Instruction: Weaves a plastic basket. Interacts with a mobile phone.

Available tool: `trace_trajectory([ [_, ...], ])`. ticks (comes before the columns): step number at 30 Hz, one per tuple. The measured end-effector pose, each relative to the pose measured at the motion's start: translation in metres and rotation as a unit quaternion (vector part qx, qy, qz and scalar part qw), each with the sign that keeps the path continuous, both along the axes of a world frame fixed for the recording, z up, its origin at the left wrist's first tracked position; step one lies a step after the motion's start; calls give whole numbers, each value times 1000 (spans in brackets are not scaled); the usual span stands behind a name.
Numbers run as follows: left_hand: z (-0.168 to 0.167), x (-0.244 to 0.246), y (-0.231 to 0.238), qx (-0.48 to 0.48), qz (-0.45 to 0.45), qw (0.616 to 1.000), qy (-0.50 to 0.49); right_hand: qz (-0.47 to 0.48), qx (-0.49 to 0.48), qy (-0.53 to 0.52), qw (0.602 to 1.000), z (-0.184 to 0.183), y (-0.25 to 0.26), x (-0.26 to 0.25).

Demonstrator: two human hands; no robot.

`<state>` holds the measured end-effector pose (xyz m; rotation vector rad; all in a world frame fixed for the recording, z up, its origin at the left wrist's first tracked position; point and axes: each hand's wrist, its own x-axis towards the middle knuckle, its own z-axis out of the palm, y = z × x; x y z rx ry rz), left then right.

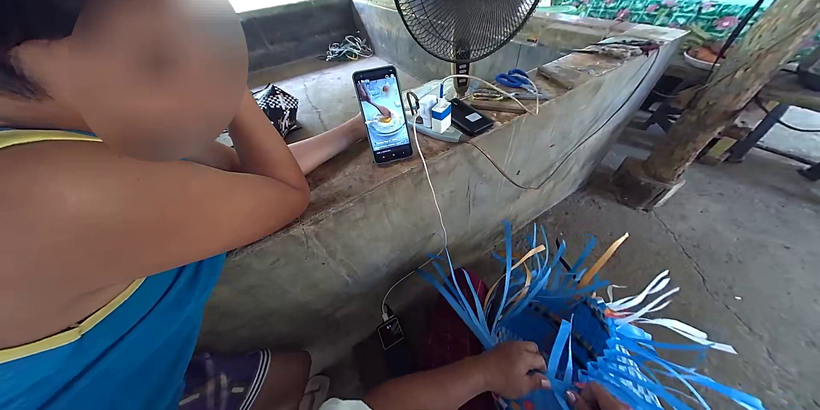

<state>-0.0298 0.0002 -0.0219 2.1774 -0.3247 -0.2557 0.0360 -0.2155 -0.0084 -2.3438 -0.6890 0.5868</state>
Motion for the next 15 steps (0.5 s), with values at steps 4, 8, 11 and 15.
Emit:
trace_trajectory([
  [4, 8, 2, -9, 44, 50, 998, 22, 24, -54, -91, 994, 14, 7, 6],
  [8, 9, -1, -18, 78, 75, 994, -29, 36, 57, -52, 996, 16, 23, 8],
  [11, 8, 2, -8, 55, 46, 997, -26, 8, 198, -21, 980, 4, 25, 5],
  [15, 0, 8, 8, -68, 45, 990, 112, 49, 246, -103, 963, -14, 14, -24],
])
